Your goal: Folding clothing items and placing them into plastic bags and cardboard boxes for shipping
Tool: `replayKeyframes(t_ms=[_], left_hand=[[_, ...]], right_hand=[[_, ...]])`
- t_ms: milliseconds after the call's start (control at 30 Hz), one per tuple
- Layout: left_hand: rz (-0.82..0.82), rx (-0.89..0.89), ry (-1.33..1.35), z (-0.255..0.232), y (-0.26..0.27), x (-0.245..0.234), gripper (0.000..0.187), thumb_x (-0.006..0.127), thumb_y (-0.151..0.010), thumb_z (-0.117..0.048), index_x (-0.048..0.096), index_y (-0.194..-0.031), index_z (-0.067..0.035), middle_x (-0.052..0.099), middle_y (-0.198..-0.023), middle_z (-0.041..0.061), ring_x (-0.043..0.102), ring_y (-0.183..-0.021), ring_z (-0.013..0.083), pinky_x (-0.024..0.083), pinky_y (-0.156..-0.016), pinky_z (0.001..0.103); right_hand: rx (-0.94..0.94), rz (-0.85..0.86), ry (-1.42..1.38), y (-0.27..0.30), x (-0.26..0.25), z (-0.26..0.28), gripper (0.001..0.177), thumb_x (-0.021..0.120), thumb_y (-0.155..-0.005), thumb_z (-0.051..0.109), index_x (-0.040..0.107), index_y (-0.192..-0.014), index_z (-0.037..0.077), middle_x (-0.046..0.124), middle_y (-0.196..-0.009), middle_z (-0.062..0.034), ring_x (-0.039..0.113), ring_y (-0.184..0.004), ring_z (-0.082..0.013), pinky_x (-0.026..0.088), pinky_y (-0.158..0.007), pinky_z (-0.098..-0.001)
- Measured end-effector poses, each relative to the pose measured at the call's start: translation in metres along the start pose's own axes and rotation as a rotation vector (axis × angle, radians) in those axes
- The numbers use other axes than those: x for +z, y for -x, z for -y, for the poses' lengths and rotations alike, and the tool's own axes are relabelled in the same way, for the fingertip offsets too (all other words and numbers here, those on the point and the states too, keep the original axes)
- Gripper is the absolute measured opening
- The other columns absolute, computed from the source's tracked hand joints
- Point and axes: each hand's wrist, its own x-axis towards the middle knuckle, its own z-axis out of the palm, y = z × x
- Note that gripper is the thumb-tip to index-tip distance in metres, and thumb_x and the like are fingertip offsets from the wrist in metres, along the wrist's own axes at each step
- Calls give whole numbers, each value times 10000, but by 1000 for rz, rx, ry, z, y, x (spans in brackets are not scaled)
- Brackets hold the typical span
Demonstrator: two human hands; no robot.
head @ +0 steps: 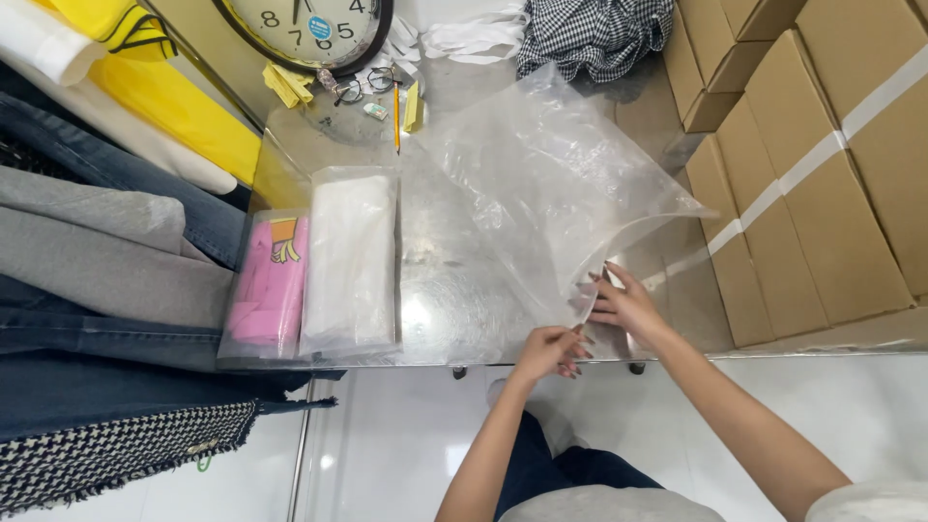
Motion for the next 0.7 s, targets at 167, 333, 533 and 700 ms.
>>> replayKeyframes(t_ms=[167,333,533,700], left_hand=[[-56,-21,-181,-66,30,-39,525,661,-1062,-470,758,-1191,30,806,-1005,234,773,-640,247,679,-568,347],[-514,39,-51,-130,45,-121,1022,680,-968,-739,523,-1486,128,750,-1198,338,823,-879,383,713,-715,427],[-831,137,-8,-165,43,-183,912,603,-1060,-557,404,-1536,195,614,-1356,407,784,-1039,425,697,-842,418],[-782,156,-69,-140,26,-213,379,685,-1052,-232,710,-1128,139,716,-804,228,796,-659,367,694,-534,400]], right_hand=[[33,-7,-87,26,17,2,680,540,-1050,3,341,-1682,154,617,-1336,-267,706,-1170,-492,603,-985,-624],[120,-82,-28,-1,-32,-9,498,539,-1011,86,510,-1508,74,714,-1152,-209,757,-1021,-377,636,-888,-610],[100,-217,183,-46,-92,-9,384,529,-1013,161,628,-1352,10,724,-949,-260,778,-800,-412,657,-702,-628],[-54,-368,556,-89,-125,8,459,498,-1118,209,540,-1427,-128,727,-949,-297,755,-721,-365,632,-579,-505]])
